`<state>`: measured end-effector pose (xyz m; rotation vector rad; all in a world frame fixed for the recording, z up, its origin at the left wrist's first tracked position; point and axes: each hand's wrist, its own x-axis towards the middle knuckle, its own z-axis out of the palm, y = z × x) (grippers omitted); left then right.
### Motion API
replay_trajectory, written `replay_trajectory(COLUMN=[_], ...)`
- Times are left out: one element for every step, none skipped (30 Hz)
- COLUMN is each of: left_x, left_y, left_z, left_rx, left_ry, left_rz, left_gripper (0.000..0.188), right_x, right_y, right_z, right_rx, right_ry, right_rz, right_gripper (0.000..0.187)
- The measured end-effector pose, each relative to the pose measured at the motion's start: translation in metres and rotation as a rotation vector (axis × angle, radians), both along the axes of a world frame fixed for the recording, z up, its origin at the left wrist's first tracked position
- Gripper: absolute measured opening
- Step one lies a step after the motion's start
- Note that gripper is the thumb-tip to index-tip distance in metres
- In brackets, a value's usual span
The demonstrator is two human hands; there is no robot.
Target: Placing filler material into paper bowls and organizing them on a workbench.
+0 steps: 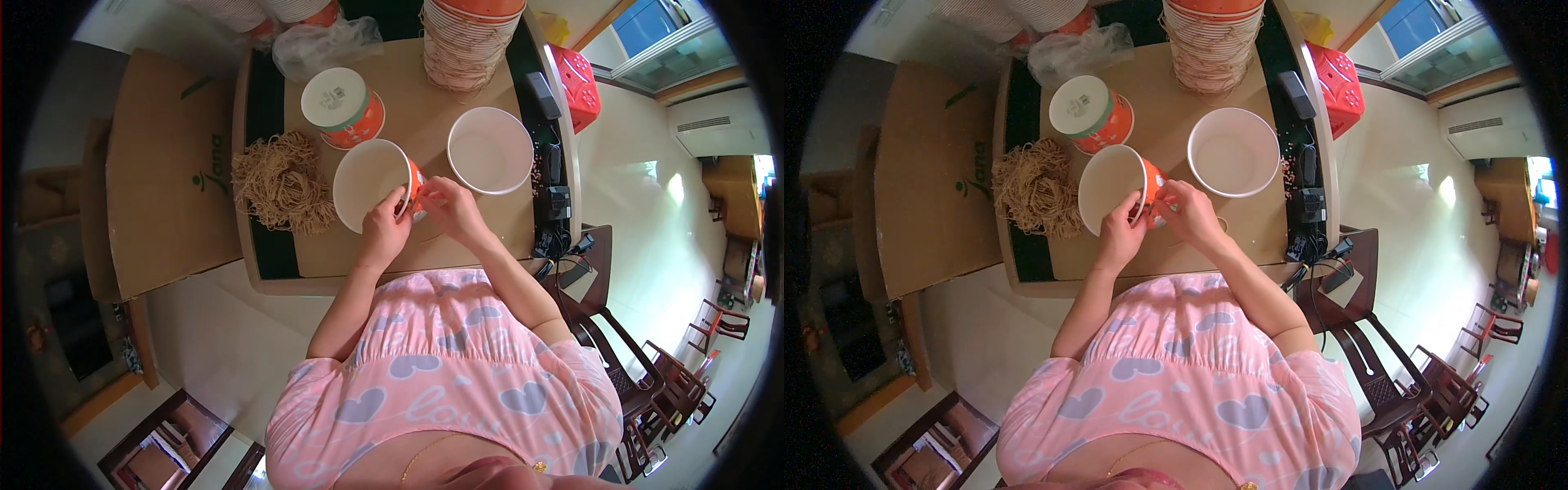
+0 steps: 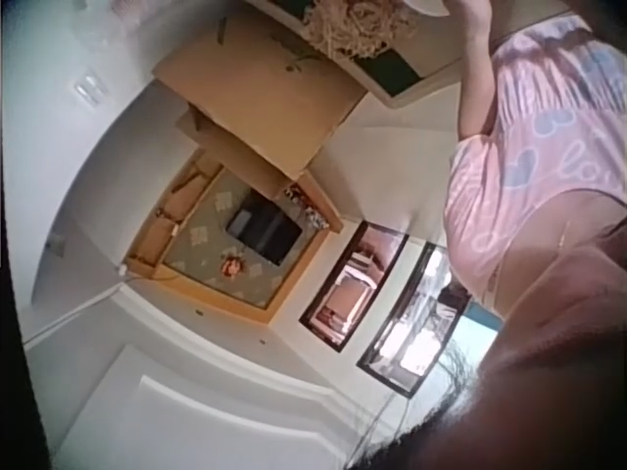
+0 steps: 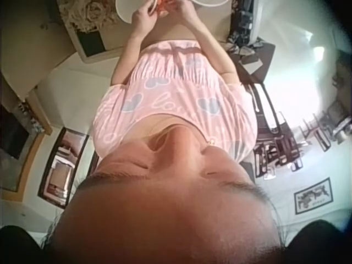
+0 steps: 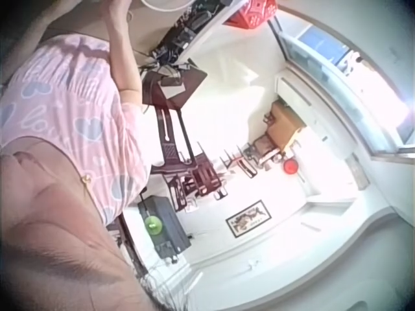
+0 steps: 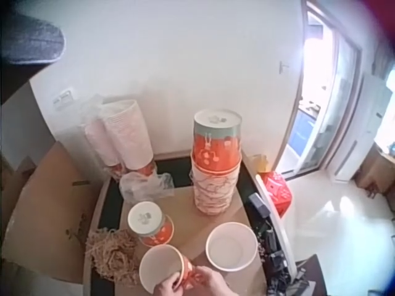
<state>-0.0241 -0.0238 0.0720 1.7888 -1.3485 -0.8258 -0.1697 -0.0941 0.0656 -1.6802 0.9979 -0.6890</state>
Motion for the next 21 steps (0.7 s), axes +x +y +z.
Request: replay_trajectory(left_x=[0.0, 0.0, 0.0, 0.0, -0.001, -0.002, -0.003, -0.005, -0.006, -0.006, -0.006, -0.006, -0.006, -0.008, -0.009, -0.012, -0.014, -0.015, -0.016, -0.017, -0.018], left_y=[0.0, 0.0, 0.0, 0.001, 0.0, -0.001, -0.003, -0.005, -0.007, -0.007, -0.006, -0.006, -0.006, -0.008, -0.01, -0.012, -0.015, -0.017, -0.018, -0.019, -0.018], left_z=[-0.001, -0.003, -0.004, -0.004, -0.003, 0.0, 0.003, 0.014, 0.019, 0.011, 0.003, -0.004, -0.01, -0.011, -0.012, -0.017, -0.021, -0.025, -0.027, -0.029, -0.032], left_rx=[0.0, 0.002, 0.004, 0.004, 0.006, 0.007, 0.008, 0.075, 0.142, 0.143, 0.053, -0.037, -0.037, 0.0, 0.036, -0.014, -0.018, -0.028, -0.039, -0.071, -0.075], left_ry=[0.0, -0.002, -0.003, -0.003, 0.0, 0.003, 0.004, 0.079, 0.155, 0.156, 0.13, 0.104, 0.106, 0.054, 0.003, -0.02, -0.018, -0.114, -0.21, -0.236, -0.234], left_rz=[0.0, -0.004, -0.008, -0.008, -0.012, -0.017, -0.018, -0.025, -0.033, -0.033, -0.031, -0.028, -0.026, -0.053, -0.08, -0.069, -0.065, -0.102, -0.137, -0.139, -0.135], left_gripper=[0.032, 0.032, 0.033, 0.033, 0.032, 0.032, 0.032, 0.03, 0.028, 0.028, 0.027, 0.026, 0.026, 0.025, 0.024, 0.017, 0.017, 0.011, 0.007, 0.006, 0.006], right_x=[0.0, -0.001, -0.002, -0.002, -0.003, -0.004, -0.005, -0.005, -0.006, -0.006, -0.006, -0.007, -0.008, -0.01, -0.012, -0.013, -0.014, -0.015, -0.016, -0.017, -0.018], right_y=[-0.001, -0.001, -0.002, -0.002, -0.003, -0.004, -0.005, -0.005, -0.006, -0.007, -0.007, -0.007, -0.007, -0.007, -0.007, -0.007, -0.008, -0.008, -0.007, -0.007, -0.007], right_z=[0.0, 0.001, 0.001, 0.001, 0.001, 0.001, 0.002, 0.004, 0.005, 0.003, 0.003, 0.002, 0.003, 0.004, 0.004, 0.004, 0.004, 0.004, 0.002, 0.0, 0.0], right_rx=[0.0, 0.001, 0.001, 0.002, 0.005, 0.008, 0.009, 0.003, -0.003, -0.001, -0.004, -0.008, -0.008, 0.033, 0.073, 0.07, 0.108, 0.146, 0.141, 0.171, 0.199], right_ry=[0.0, 0.006, 0.012, 0.012, 0.032, 0.051, 0.052, 0.079, 0.106, 0.107, 0.119, 0.13, 0.132, 0.135, 0.139, 0.141, 0.202, 0.263, 0.265, 0.29, 0.314], right_rz=[0.0, 0.014, 0.028, 0.028, 0.028, 0.028, 0.027, 0.03, 0.033, 0.033, 0.036, 0.039, 0.042, 0.051, 0.06, 0.064, 0.07, 0.077, 0.079, 0.068, 0.056], right_gripper=[0.016, 0.016, 0.016, 0.016, 0.015, 0.015, 0.015, 0.015, 0.015, 0.015, 0.014, 0.013, 0.013, 0.012, 0.011, 0.011, 0.01, 0.01, 0.01, 0.01, 0.01])
